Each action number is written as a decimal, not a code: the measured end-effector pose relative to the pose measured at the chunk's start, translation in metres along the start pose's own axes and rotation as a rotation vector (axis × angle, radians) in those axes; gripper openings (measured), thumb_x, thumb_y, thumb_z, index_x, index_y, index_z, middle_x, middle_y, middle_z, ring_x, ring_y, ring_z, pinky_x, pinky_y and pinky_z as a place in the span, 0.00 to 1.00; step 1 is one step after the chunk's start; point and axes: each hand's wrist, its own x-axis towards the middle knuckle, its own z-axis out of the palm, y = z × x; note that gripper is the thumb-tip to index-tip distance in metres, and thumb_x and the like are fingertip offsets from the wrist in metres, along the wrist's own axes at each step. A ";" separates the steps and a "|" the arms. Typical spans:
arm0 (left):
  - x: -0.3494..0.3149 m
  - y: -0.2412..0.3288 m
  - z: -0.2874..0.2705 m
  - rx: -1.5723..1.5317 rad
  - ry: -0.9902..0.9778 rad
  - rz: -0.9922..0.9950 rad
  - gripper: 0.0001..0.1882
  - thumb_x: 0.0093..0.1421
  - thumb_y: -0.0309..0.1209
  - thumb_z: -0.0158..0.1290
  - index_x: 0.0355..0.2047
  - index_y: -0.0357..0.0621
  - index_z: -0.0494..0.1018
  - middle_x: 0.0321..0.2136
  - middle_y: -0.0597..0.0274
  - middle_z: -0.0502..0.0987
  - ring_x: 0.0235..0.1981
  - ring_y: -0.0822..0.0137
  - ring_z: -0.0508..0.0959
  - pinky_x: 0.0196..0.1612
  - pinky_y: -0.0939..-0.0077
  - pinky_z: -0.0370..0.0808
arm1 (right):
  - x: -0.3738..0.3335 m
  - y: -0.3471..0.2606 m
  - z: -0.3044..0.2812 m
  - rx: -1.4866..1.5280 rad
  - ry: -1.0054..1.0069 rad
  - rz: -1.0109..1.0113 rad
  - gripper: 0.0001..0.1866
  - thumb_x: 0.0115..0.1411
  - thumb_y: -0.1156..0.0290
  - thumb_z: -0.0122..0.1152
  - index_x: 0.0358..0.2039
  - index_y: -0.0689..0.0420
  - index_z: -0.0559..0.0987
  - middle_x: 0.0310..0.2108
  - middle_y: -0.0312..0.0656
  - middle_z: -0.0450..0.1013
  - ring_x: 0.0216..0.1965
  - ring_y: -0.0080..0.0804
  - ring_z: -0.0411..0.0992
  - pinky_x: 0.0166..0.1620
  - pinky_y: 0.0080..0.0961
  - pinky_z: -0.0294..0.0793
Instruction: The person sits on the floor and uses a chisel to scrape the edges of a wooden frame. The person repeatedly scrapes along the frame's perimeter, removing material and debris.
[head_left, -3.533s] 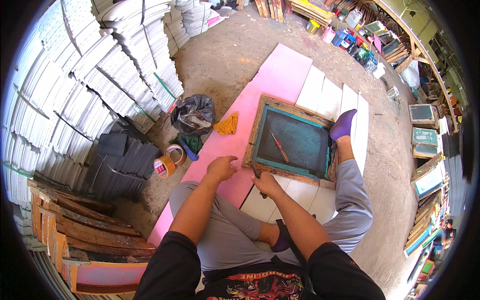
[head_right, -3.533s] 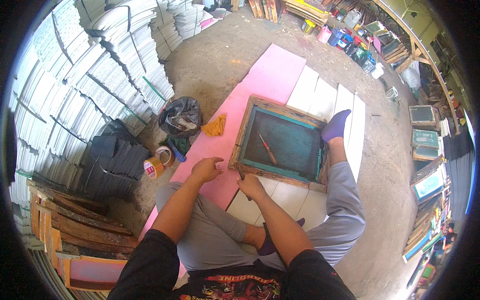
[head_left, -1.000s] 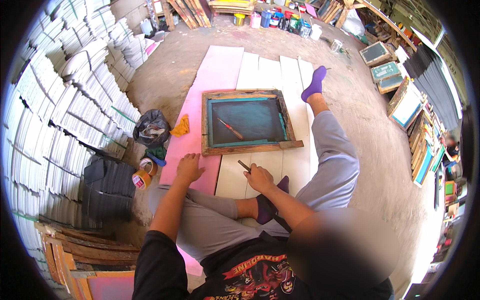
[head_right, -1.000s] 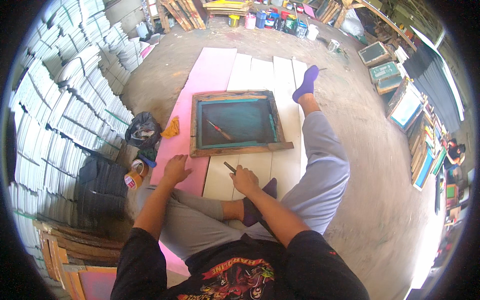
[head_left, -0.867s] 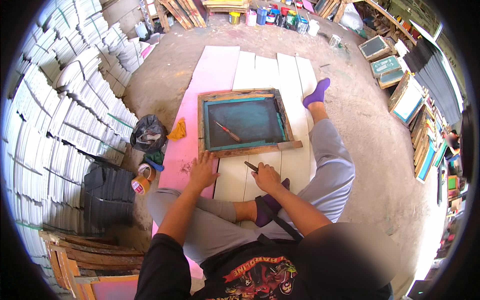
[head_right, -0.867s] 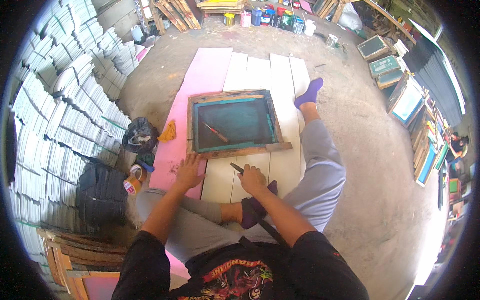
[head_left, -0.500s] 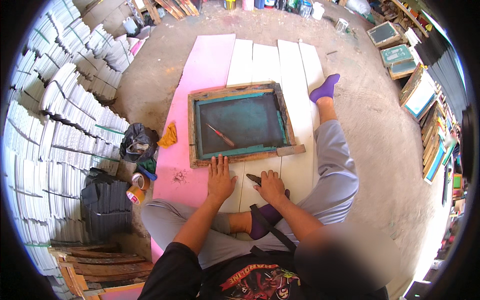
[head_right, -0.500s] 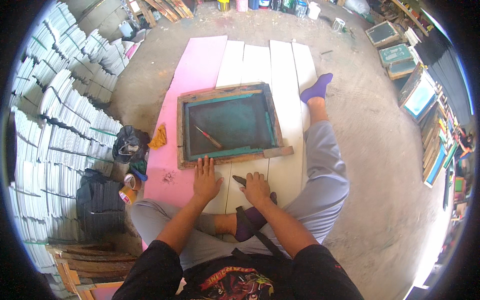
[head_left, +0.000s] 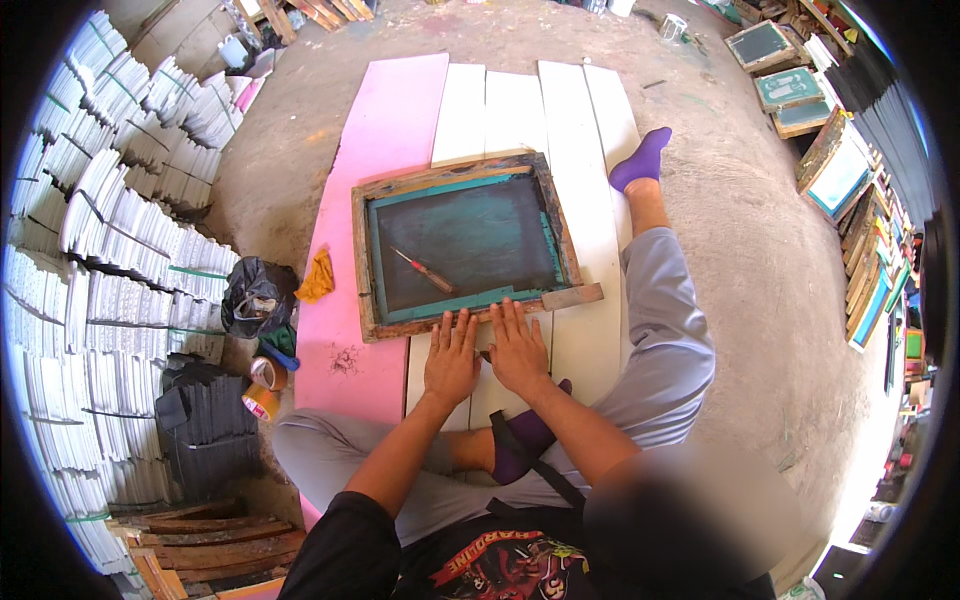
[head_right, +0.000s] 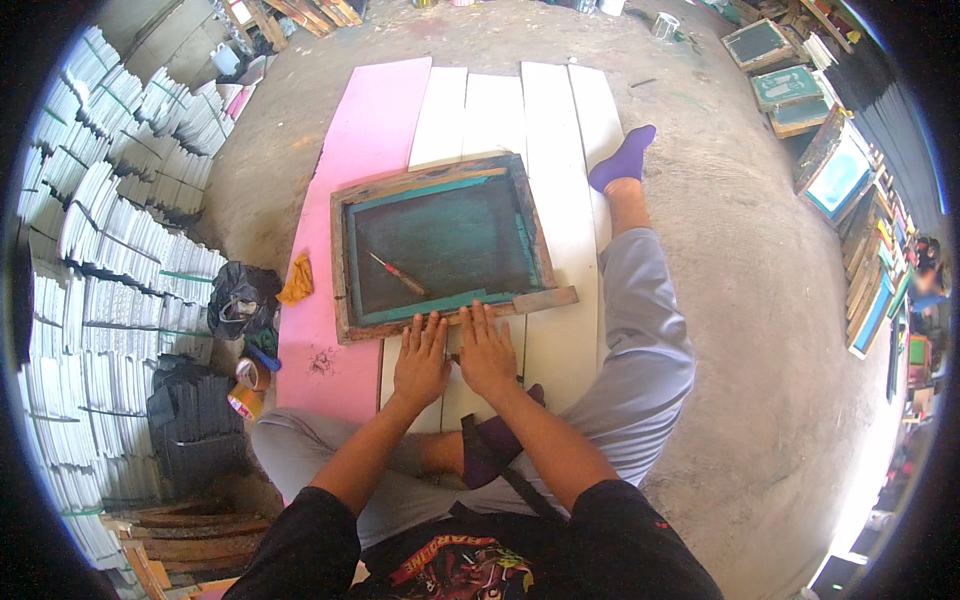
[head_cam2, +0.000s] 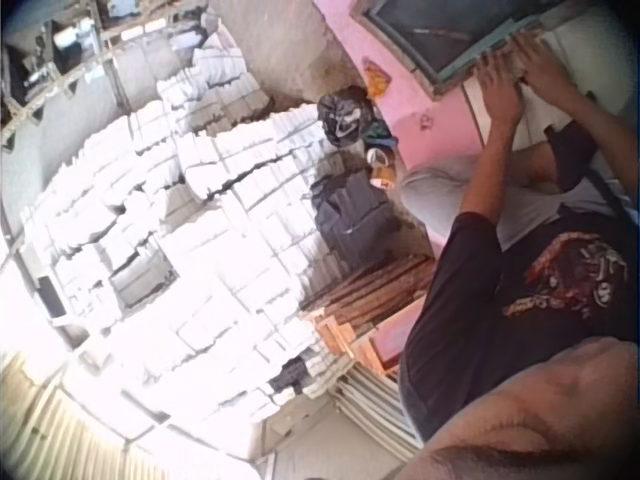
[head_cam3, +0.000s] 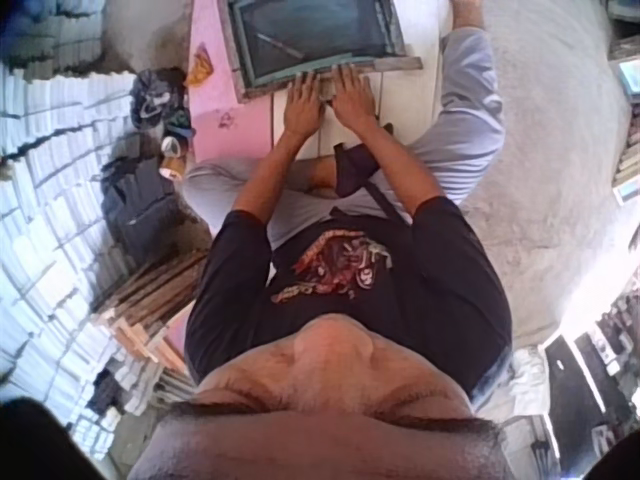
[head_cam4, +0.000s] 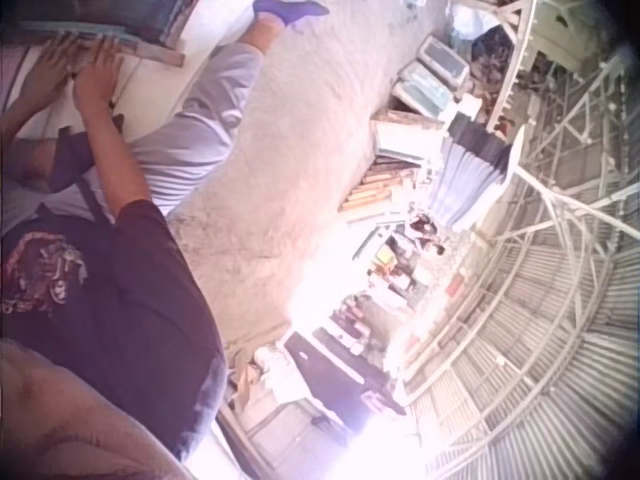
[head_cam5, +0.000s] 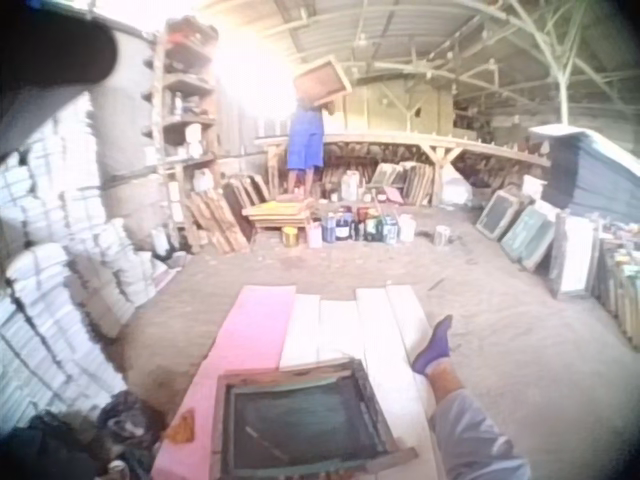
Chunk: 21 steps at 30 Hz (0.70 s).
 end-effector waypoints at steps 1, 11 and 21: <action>0.001 0.002 0.002 -0.018 -0.006 0.001 0.46 0.60 0.38 0.60 0.75 0.43 0.52 0.77 0.53 0.48 0.78 0.47 0.44 0.76 0.48 0.46 | -0.001 0.003 0.001 -0.007 -0.001 0.017 0.43 0.66 0.58 0.59 0.75 0.59 0.52 0.77 0.51 0.46 0.78 0.47 0.45 0.73 0.55 0.51; 0.005 0.005 -0.005 -0.043 -0.003 0.017 0.46 0.59 0.35 0.58 0.75 0.44 0.52 0.77 0.53 0.48 0.78 0.48 0.45 0.76 0.47 0.46 | -0.003 0.013 -0.003 0.018 0.026 0.183 0.43 0.67 0.58 0.58 0.75 0.60 0.51 0.77 0.52 0.45 0.77 0.49 0.45 0.72 0.58 0.53; 0.009 0.010 -0.011 -0.065 -0.015 -0.002 0.47 0.55 0.32 0.59 0.75 0.46 0.53 0.76 0.51 0.49 0.78 0.47 0.45 0.75 0.42 0.44 | -0.005 0.002 0.003 0.001 0.035 0.126 0.42 0.65 0.60 0.61 0.76 0.51 0.55 0.77 0.52 0.47 0.77 0.54 0.46 0.68 0.60 0.60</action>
